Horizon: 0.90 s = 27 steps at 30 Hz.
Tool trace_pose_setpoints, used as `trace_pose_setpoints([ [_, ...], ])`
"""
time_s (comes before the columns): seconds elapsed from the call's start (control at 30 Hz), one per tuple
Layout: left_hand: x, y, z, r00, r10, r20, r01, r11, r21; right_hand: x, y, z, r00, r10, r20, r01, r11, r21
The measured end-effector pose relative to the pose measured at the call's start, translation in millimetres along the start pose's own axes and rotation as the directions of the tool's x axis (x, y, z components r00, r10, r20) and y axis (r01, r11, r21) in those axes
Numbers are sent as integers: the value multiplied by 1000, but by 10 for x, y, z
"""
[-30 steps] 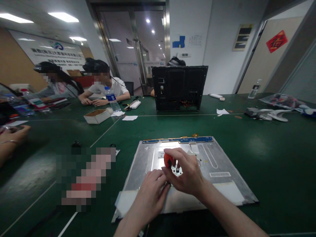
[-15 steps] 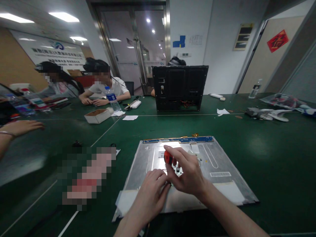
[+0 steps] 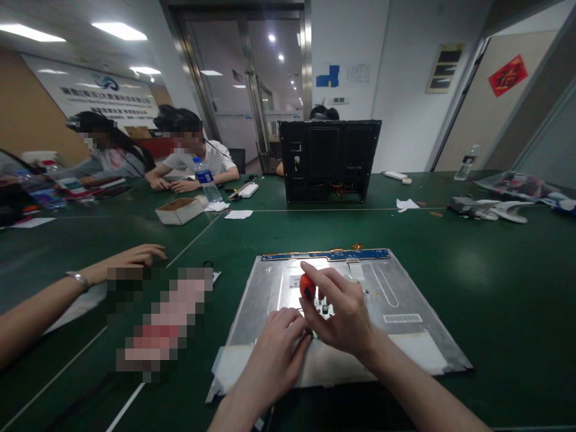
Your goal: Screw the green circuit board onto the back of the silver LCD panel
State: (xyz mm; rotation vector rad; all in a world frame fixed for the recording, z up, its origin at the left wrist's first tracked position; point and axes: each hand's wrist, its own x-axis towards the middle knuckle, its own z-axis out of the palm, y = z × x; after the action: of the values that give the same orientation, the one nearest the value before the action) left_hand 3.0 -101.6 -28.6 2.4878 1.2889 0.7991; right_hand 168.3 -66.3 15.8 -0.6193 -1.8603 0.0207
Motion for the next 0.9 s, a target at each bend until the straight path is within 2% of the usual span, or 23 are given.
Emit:
trace_pose_setpoints([
  [0.2,0,25,-27,1000,-3,21,3,1000,-16,-9,8,2,1000,7,15,-8,998,69],
  [0.47,-13,6,-20,1000,-15,23,15,1000,-17,-44,44,23,999,45,-21,-46,999,-28],
  [0.7,-13,16,-22,999,-16,38,17,1000,-17,-27,-1,-17,998,47,30,-48,998,44],
  [0.9,-13,-10,-2,1000,-6,22,7,1000,-16,-53,35,7,999,39,-12,-39,999,15],
])
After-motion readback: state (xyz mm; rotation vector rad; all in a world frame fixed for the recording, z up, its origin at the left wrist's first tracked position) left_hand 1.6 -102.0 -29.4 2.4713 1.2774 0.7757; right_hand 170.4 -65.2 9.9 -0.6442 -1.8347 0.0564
